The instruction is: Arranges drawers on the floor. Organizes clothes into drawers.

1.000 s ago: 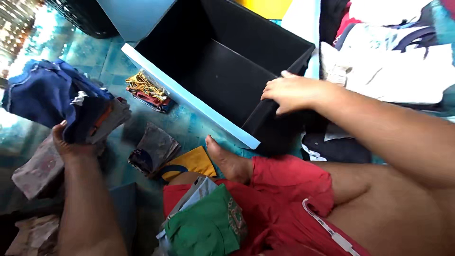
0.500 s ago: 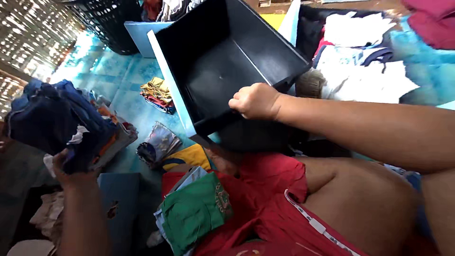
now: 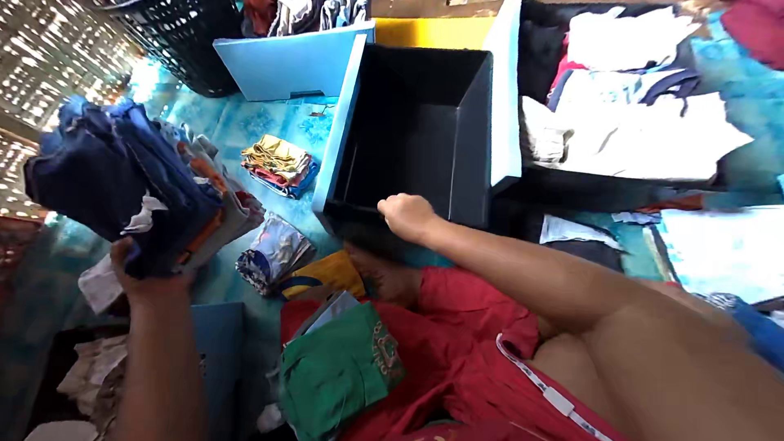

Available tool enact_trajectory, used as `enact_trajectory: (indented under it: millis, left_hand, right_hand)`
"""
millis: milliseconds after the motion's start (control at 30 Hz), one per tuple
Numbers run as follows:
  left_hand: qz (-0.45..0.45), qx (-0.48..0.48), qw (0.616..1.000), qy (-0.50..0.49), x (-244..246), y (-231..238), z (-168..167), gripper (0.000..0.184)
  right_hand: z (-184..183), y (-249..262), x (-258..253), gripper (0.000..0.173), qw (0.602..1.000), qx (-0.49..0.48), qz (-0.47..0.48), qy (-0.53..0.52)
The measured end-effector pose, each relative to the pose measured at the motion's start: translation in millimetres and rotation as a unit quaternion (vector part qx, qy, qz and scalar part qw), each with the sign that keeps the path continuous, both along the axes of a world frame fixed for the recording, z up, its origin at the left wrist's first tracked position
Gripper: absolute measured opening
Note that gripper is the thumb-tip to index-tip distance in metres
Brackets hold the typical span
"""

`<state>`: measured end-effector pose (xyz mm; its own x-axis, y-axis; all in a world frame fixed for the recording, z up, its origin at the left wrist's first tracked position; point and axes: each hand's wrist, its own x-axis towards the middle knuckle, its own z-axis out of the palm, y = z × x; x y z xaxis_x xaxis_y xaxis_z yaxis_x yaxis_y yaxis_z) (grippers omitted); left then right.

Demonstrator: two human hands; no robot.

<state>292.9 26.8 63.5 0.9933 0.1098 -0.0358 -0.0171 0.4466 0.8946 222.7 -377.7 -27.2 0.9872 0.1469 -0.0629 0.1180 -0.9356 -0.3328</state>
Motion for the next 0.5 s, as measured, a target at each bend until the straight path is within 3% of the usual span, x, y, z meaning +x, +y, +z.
enact_trajectory:
  millis: [67,200,300,500]
  left_hand:
    - [-0.068,-0.013,0.996,-0.051,8.9,-30.2,11.7,0.040]
    - [-0.236,-0.005,0.965,-0.110,45.7,-99.9,25.6,0.036]
    - [-0.292,0.003,0.952,-0.088,66.6,-178.4,29.3,0.047]
    - [-0.393,0.023,0.917,-0.055,114.2,-325.7,-43.3,0.020]
  right_hand:
    - [-0.3,8.3,-6.0,0.020,0.999,0.031,0.012,0.031]
    - [10.0,14.3,-19.5,0.041,0.988,0.089,0.028,0.121]
    - [15.6,13.5,-18.8,0.034,0.980,0.118,0.019,0.157]
    - [17.1,6.1,-21.1,0.030,0.970,0.186,0.016,0.157]
